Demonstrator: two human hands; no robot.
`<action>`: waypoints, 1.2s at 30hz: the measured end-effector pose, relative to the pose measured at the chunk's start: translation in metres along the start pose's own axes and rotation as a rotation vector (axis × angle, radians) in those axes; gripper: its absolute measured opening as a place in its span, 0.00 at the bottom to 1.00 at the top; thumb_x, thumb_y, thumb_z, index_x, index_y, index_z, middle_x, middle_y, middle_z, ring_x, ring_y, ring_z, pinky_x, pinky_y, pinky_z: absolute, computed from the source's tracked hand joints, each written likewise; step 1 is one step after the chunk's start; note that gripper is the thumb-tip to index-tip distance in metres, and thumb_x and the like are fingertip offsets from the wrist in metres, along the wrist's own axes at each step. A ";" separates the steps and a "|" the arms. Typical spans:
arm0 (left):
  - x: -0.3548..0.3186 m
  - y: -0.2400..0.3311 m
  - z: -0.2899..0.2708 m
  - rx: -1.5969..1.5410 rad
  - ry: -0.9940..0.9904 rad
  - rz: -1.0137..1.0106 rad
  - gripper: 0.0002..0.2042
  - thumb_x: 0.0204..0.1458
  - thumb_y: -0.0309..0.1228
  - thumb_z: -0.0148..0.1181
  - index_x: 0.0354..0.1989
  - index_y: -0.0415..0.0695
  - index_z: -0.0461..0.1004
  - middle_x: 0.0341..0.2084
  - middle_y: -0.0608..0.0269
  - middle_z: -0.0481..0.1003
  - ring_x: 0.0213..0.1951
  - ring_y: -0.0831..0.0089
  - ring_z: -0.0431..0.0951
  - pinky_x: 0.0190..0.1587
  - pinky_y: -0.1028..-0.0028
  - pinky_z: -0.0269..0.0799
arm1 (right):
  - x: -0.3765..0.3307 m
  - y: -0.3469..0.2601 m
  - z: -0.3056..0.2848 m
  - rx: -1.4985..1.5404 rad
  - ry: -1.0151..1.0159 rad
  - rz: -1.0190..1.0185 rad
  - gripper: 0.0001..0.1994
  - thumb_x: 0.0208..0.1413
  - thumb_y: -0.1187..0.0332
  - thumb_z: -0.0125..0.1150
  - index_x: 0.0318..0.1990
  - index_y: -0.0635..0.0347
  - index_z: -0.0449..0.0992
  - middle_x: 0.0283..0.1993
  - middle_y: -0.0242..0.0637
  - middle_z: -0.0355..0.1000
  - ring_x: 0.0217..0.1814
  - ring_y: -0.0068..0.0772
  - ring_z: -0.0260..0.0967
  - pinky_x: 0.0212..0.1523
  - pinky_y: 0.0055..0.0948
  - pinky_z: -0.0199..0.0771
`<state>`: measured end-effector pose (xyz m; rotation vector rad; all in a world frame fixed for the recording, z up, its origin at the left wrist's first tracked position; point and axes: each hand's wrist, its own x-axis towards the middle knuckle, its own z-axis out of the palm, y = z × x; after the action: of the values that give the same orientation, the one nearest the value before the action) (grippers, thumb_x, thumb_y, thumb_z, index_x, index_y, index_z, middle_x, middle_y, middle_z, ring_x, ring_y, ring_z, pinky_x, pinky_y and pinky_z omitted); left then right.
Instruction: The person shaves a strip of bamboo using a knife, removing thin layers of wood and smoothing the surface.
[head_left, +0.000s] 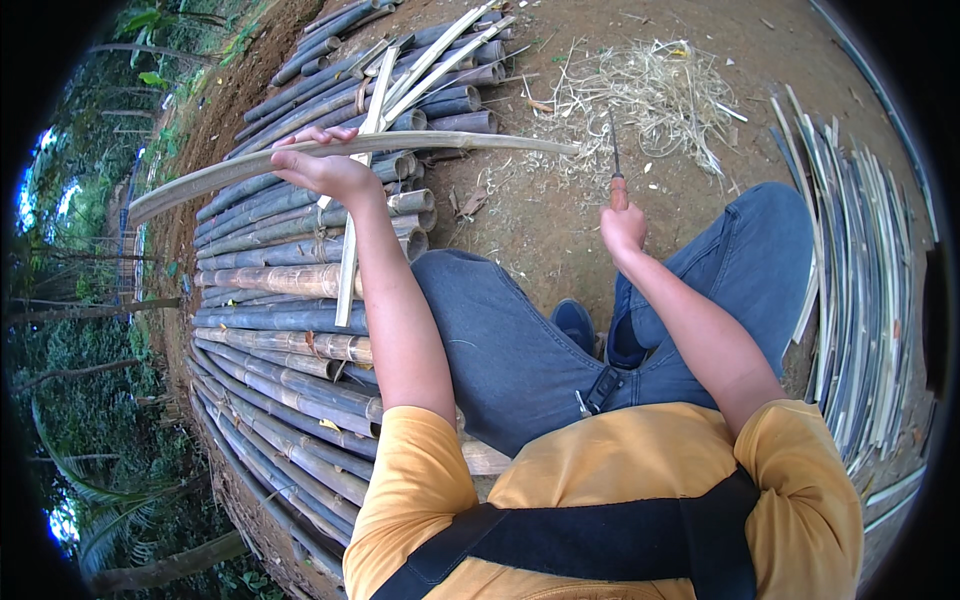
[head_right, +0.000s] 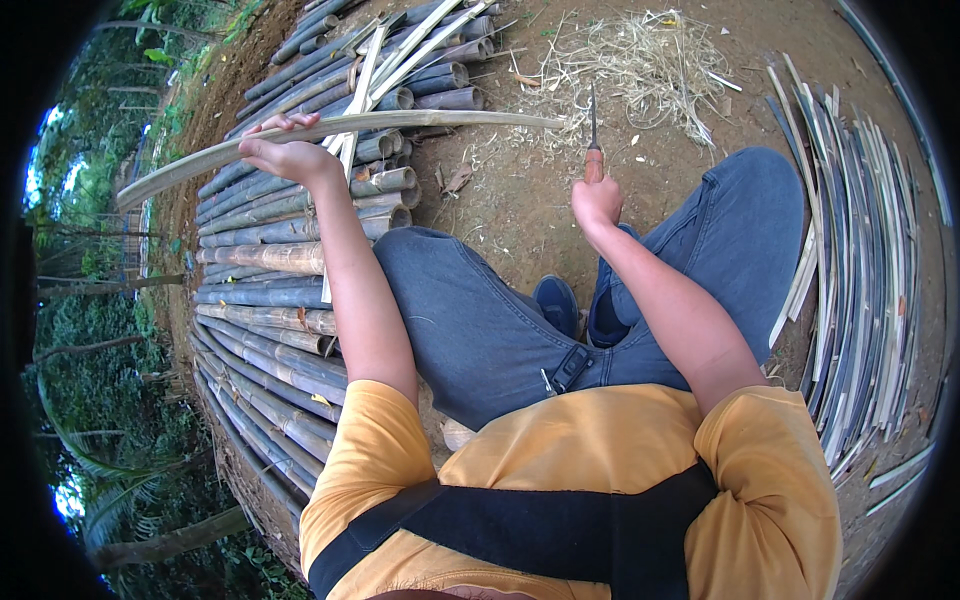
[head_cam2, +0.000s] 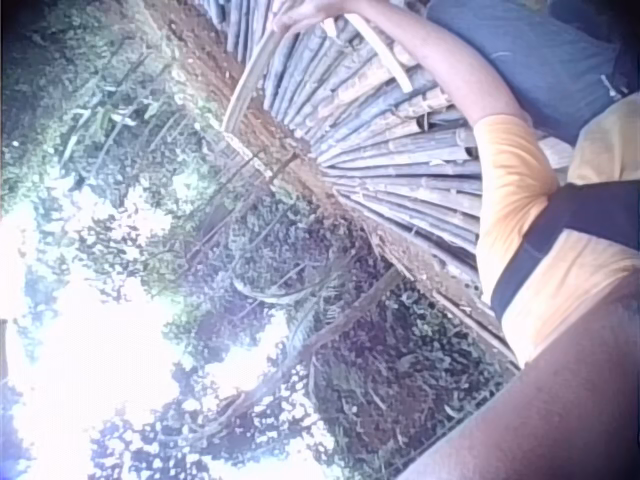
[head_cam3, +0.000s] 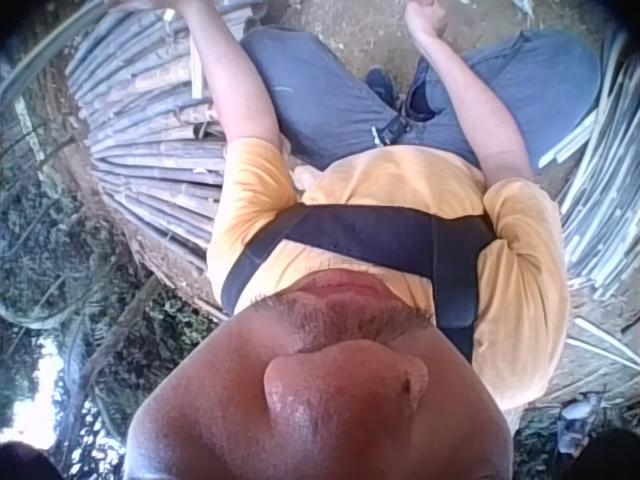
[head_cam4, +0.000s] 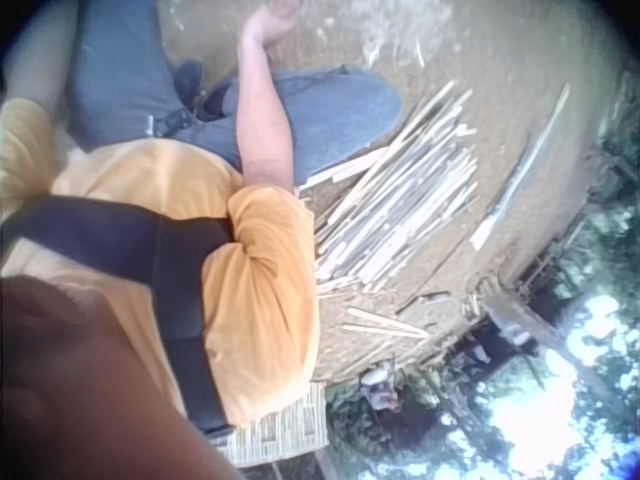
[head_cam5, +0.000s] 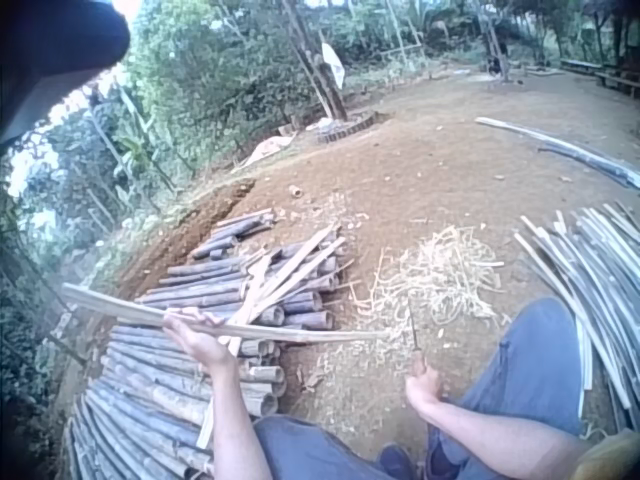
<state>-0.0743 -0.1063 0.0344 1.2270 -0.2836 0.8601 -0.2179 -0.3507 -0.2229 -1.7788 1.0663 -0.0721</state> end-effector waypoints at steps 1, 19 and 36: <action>0.001 -0.001 0.000 -0.013 0.000 -0.004 0.24 0.67 0.60 0.26 0.44 0.50 0.54 0.26 0.62 0.63 0.19 0.71 0.68 0.26 0.69 0.74 | 0.000 0.000 0.000 -0.002 0.003 0.001 0.16 0.47 0.63 0.61 0.39 0.67 0.78 0.40 0.58 0.78 0.47 0.60 0.76 0.48 0.50 0.73; 0.003 -0.002 -0.003 -0.004 -0.006 -0.007 0.26 0.66 0.61 0.25 0.43 0.50 0.56 0.24 0.62 0.63 0.19 0.70 0.69 0.25 0.70 0.75 | 0.003 0.006 0.005 -0.007 0.042 -0.021 0.15 0.47 0.61 0.64 0.36 0.64 0.78 0.35 0.52 0.78 0.41 0.55 0.77 0.44 0.47 0.72; 0.006 0.003 -0.001 -0.029 0.034 0.059 0.15 0.70 0.45 0.41 0.41 0.43 0.59 0.22 0.64 0.68 0.22 0.73 0.74 0.32 0.71 0.76 | -0.107 -0.101 -0.002 0.073 -0.405 -0.673 0.06 0.46 0.71 0.60 0.30 0.63 0.70 0.20 0.44 0.69 0.24 0.43 0.71 0.29 0.43 0.68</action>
<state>-0.0726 -0.1031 0.0396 1.1814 -0.3051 0.9238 -0.2206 -0.2701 -0.1001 -1.9094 0.1525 -0.1514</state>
